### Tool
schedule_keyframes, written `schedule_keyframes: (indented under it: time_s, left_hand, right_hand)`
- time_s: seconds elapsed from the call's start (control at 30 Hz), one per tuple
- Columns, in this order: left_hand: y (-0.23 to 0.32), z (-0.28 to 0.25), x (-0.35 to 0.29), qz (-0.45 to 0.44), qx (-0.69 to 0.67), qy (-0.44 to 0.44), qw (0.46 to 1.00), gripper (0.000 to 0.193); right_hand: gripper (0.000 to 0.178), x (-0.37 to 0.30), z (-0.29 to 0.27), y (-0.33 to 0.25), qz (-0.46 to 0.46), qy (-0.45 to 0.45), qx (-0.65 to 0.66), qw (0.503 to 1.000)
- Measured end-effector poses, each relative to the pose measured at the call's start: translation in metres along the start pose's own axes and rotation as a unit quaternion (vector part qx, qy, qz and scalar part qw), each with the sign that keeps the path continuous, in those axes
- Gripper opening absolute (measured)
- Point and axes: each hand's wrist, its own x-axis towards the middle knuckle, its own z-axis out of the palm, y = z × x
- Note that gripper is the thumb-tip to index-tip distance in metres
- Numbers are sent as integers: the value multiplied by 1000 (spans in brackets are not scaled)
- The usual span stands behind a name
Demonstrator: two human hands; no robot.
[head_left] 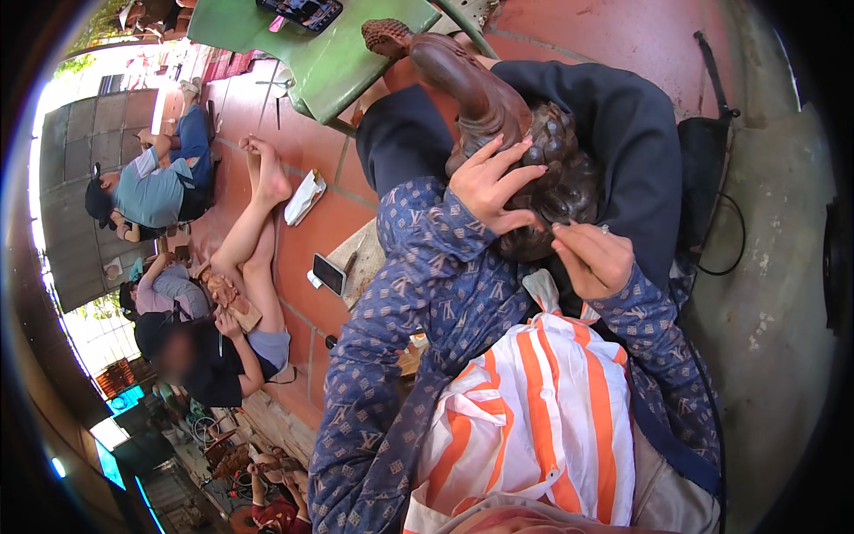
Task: The person sits on the floor and carves a wooden figurine using a small knife. They hold the figurine with their left hand and carefully shape its surface with the knife in their right hand, occasionally adjusting their grip and the object's orientation.
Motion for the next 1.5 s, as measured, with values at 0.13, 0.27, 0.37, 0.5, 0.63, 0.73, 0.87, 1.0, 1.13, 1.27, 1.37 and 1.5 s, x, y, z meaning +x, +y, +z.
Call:
schedule_keyframes:
  time_s: [0.13, 0.27, 0.37, 0.5, 0.63, 0.73, 0.87, 1.0, 1.13, 1.27, 1.37, 1.5]
  left_hand:
    - [-4, -26, 11, 35, -21, -166, 985, 95]
    - [-1, -21, 9, 47, 0, -105, 993, 87]
    - [6, -13, 9, 29, 18, -36, 999, 77]
    - [-2, 8, 0, 18, 26, 34, 999, 68]
    - [2, -20, 11, 35, -4, -72, 997, 78]
    - [1, -25, 15, 52, 16, -110, 992, 80]
    - [5, -5, 3, 25, 31, -13, 999, 75]
    - [-2, 3, 1, 17, 11, 18, 1000, 72]
    - [-4, -20, 13, 63, 13, -87, 994, 78]
    - [-4, -9, 6, 71, 37, -42, 996, 76]
    - [-7, 7, -1, 54, 37, 45, 997, 73]
    - [-4, -10, 10, 51, 16, -32, 998, 75]
  right_hand:
    - [21, 1, 7, -1, -12, -30, 8, 999]
    - [19, -3, 7, 1, 16, -26, 6, 1000]
    - [18, -3, 1, -1, 21, -12, -17, 1000]
    - [21, 0, -5, -2, 13, -1, -31, 999]
    - [21, -1, 4, 1, 0, -44, -3, 999]
    - [18, 3, 6, 2, 11, -61, 0, 998]
    - [18, -4, 2, 4, 9, -21, -10, 1000]
    - [18, 0, -7, -1, 36, 1, -20, 999]
    - [19, 0, 5, 1, 10, -58, 2, 998]
    - [18, -1, 3, 4, 24, -38, -3, 999]
    - [17, -2, -2, 1, 48, -7, -5, 999]
    - [18, -3, -1, 3, 31, -28, -5, 999]
